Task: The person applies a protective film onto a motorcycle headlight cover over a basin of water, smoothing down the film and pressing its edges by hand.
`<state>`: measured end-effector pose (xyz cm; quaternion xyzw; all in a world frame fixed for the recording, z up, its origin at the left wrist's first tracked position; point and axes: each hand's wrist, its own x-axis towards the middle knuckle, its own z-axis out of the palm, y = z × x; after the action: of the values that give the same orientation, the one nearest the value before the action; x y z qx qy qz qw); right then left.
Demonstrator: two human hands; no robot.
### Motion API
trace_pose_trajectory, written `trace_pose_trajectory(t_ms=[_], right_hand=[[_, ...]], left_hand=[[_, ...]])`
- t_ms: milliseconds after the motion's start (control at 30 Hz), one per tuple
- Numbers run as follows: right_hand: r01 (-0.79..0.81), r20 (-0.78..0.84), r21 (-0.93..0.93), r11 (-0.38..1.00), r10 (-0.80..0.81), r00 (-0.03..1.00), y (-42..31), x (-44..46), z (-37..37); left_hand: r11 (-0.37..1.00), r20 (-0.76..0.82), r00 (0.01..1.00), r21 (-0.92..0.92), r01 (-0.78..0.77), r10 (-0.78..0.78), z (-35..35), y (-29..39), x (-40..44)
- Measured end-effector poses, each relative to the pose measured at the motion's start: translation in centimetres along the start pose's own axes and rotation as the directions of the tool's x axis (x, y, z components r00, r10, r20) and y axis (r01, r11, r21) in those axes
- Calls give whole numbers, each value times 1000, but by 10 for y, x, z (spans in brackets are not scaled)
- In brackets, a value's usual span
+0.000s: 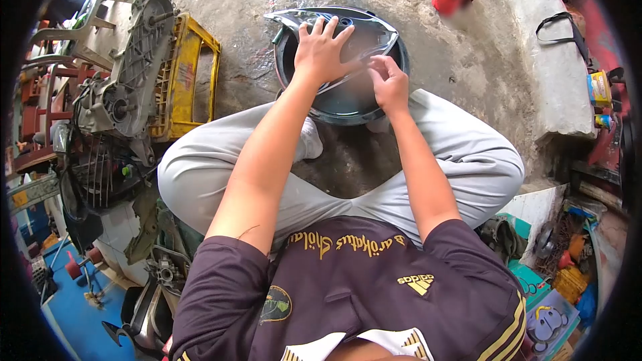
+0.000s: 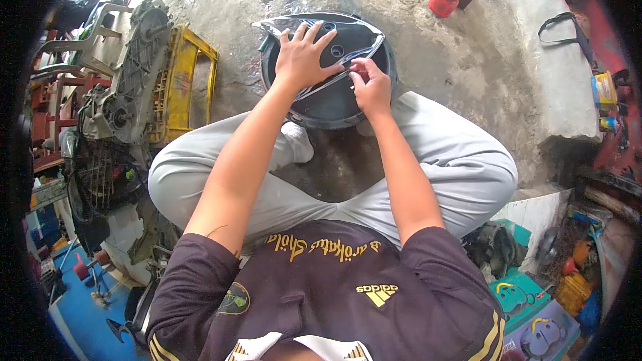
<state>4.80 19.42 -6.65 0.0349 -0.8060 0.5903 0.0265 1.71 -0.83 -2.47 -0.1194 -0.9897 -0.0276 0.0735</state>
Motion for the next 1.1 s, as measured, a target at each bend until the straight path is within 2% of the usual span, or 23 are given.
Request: trace_pose_trajectory(t_ms=[100,267,333,367,433,500,667,767,800,867,933,1000,1033,1100], right_hand=[[77,-88,-15,997,-78,993,-2,5,2],[78,-38,-67,995,-81,996,1,2,1],[-9,-77,14,1000,10,997,3,5,2],[54,-106,52,997,-49,993,1,11,4],[45,-69,25,999,-43,997,1,13,3],[56,-29,-72,996,-58,998,1,1,2],[93,-42,-31,995,-94,995,-5,4,1],[124,5,-143,982,-124,992,-5,-6,-1],[129,3,-145,981,-130,991,-6,-2,-2],[81,-70,-4,997,-81,994,-6,7,1],[69,-63,0,998,-69,996,-6,6,4],[67,-15,-136,988,-70,997,-3,-3,2],[124,-30,-142,982,-130,991,-1,-6,4],[118,-28,-119,986,-123,992,-10,6,0]], left_hand=[[1000,-25,1000,0,-7,7,3,0,2],[1000,-4,1000,-1,-18,18,0,-3,-2],[1000,5,1000,3,-13,13,-1,-1,0],[1000,11,1000,-1,-14,14,-3,-1,0],[1000,34,999,12,-10,10,-6,-1,-2],[1000,-14,1000,2,-25,25,1,-3,-4],[999,-5,1000,20,-26,26,2,-4,-1],[1000,-9,1000,13,-21,22,1,0,-1],[1000,8,1000,-1,-14,14,1,1,-1],[1000,31,1000,-13,-1,1,1,0,-1],[1000,10,1000,-5,-5,5,1,-3,1],[1000,0,1000,-22,3,-3,5,-2,2],[1000,8,1000,-18,16,-16,7,1,1],[999,15,999,-14,33,-32,2,2,3]])
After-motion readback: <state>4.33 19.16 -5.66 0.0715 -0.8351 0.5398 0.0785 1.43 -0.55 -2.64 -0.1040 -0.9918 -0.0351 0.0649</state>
